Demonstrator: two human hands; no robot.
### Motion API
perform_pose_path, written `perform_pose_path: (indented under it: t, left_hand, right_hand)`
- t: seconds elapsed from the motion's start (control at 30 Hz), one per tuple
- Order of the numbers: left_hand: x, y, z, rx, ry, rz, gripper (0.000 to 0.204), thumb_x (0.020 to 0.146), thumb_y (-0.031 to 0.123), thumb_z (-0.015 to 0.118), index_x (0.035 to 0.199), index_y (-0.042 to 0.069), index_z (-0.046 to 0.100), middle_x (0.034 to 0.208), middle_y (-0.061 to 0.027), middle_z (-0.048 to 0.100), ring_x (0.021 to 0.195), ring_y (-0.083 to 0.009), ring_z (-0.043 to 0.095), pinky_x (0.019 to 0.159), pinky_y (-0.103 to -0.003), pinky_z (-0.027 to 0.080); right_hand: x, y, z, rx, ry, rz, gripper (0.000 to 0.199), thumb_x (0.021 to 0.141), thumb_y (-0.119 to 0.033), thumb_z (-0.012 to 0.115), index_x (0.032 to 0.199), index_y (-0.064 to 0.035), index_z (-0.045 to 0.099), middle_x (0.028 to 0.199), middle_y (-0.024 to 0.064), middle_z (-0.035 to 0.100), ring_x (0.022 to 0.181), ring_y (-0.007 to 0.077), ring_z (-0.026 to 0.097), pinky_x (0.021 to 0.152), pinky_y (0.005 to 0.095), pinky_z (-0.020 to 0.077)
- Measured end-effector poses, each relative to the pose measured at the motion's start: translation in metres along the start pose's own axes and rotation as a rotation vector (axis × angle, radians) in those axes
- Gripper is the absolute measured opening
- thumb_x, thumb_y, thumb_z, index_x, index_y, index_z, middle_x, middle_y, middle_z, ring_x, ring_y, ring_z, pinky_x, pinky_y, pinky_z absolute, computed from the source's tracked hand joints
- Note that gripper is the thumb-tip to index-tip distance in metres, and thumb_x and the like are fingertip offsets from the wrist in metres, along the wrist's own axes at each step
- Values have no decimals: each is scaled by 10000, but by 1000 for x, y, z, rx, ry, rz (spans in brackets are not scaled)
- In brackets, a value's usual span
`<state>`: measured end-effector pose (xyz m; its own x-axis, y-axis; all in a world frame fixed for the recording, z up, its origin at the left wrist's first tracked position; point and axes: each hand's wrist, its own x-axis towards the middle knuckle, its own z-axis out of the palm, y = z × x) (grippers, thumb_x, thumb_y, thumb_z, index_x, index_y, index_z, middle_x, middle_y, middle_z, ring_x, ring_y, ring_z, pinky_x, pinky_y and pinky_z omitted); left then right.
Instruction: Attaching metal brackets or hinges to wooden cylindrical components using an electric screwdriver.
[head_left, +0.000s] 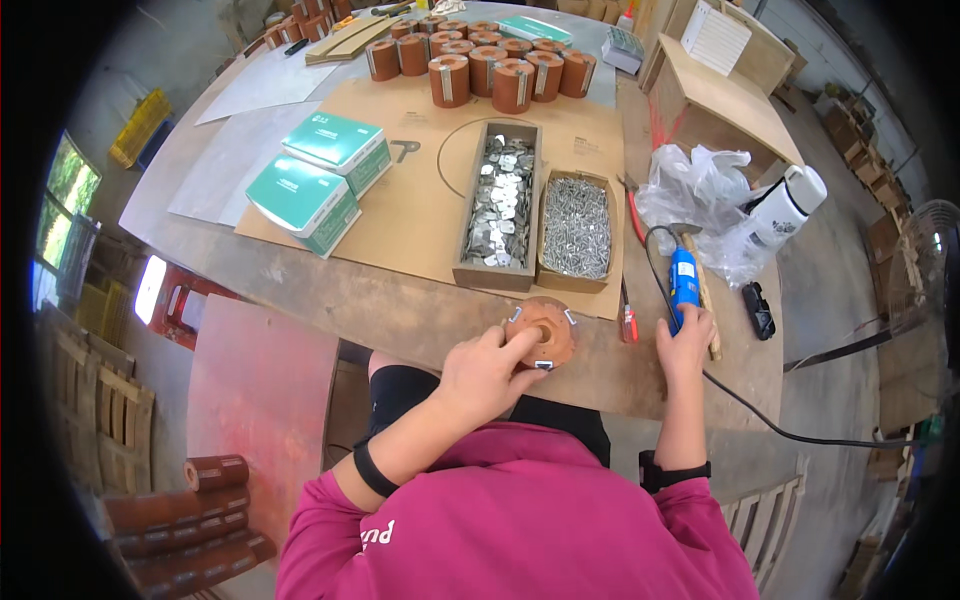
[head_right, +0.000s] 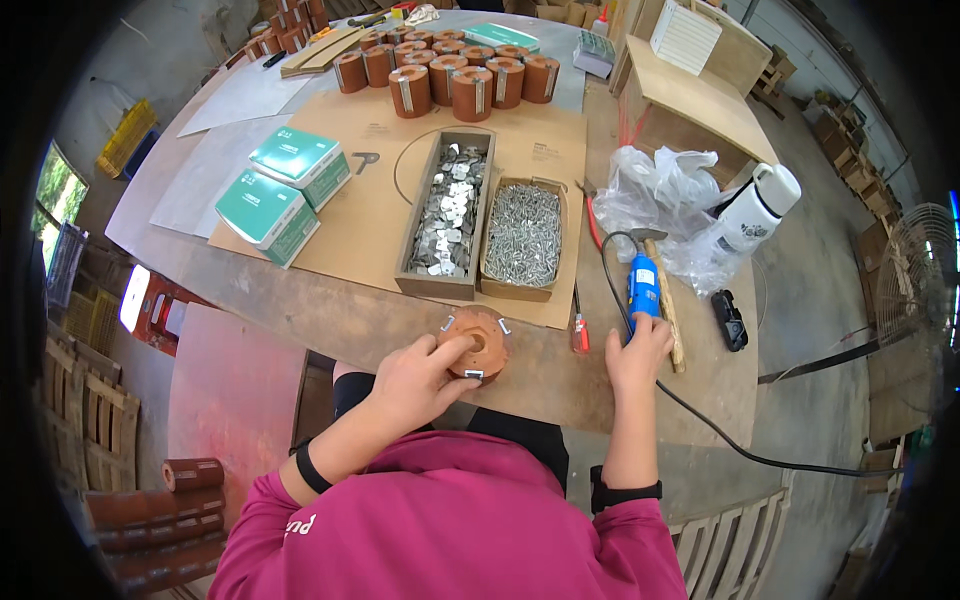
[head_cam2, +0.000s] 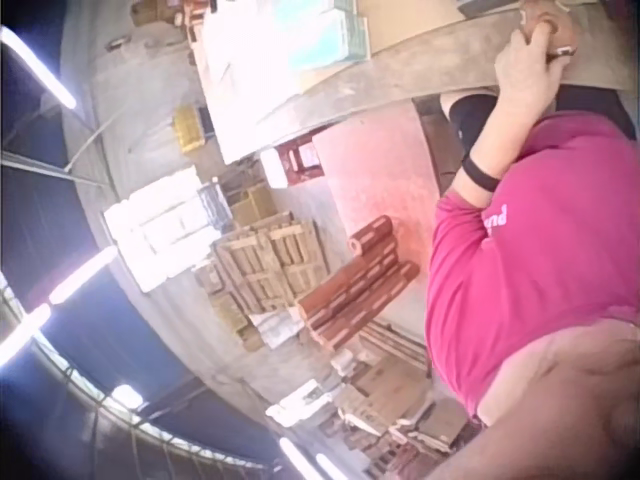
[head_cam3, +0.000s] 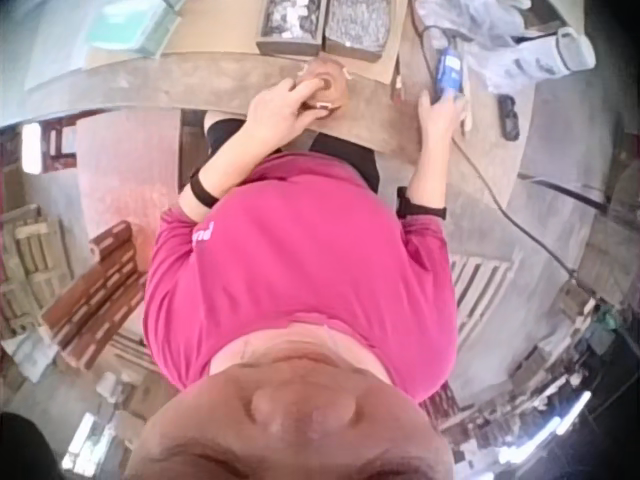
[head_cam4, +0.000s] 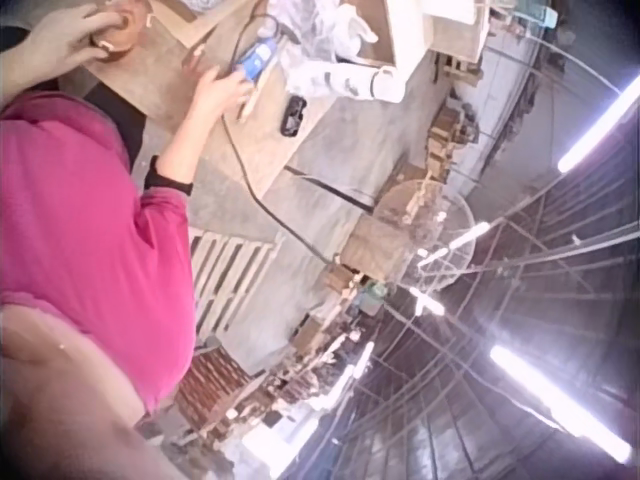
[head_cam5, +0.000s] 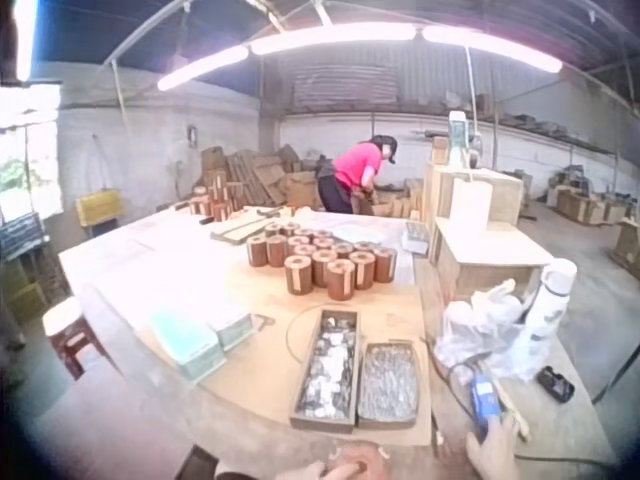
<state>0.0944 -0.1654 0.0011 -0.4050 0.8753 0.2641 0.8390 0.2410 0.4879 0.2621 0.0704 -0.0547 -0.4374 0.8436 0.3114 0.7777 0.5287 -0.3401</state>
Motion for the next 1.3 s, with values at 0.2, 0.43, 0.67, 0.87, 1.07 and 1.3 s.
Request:
perform_pose_path:
  t: [0.2, 0.43, 0.67, 0.87, 1.07, 1.3]
  left_hand:
    - [-10, -3, 0, -161, 88, -152, 771, 568, 265, 772, 1208, 70, 390, 884, -130, 523, 766, -275, 555, 639, -344, 461]
    - [-7, -21, 23, -367, 136, -129, 849, 535, 244, 798, 1223, 25, 352, 1068, -179, 494, 976, -330, 516, 805, -360, 445]
    - [-9, -15, 20, -421, 187, -120, 780, 570, 214, 780, 1208, 19, 376, 1136, -192, 469, 991, -342, 516, 815, -363, 450]
    - [-10, -10, 7, -196, 209, -34, 753, 541, 217, 788, 1176, 24, 433, 1112, -160, 487, 934, -298, 545, 741, -322, 484]
    - [-14, -14, 2, 58, 266, 79, 638, 529, 290, 779, 1055, 23, 535, 1073, -157, 498, 862, -279, 570, 689, -324, 484]
    - [-14, -14, 0, 97, 293, 101, 614, 527, 294, 772, 1024, 19, 538, 1048, -153, 511, 839, -284, 571, 669, -328, 477]
  right_hand:
    - [2, -3, -17, 52, 74, -15, 371, 690, -145, 638, 1018, -20, 515, 972, 163, 485, 927, 332, 460, 849, 422, 366]
    - [-29, -21, -20, 216, -225, -97, 258, 717, -121, 618, 910, 38, 556, 926, 201, 578, 879, 345, 549, 783, 408, 426]
    - [-26, -9, -11, 196, -8, -120, 303, 699, -106, 626, 948, 40, 534, 1146, 238, 460, 1081, 383, 417, 924, 424, 335]
    - [-8, 18, 0, 81, 32, -38, 483, 682, -112, 639, 1112, 2, 450, 1134, 234, 387, 1042, 388, 390, 906, 443, 325]
    - [0, 13, -3, 40, -57, 64, 568, 695, -144, 636, 1195, -45, 387, 1080, 248, 395, 1018, 390, 410, 885, 427, 350]
    - [19, 20, 6, 18, -156, 139, 670, 721, -193, 618, 1281, -62, 275, 1132, 281, 399, 1048, 405, 431, 898, 428, 357]
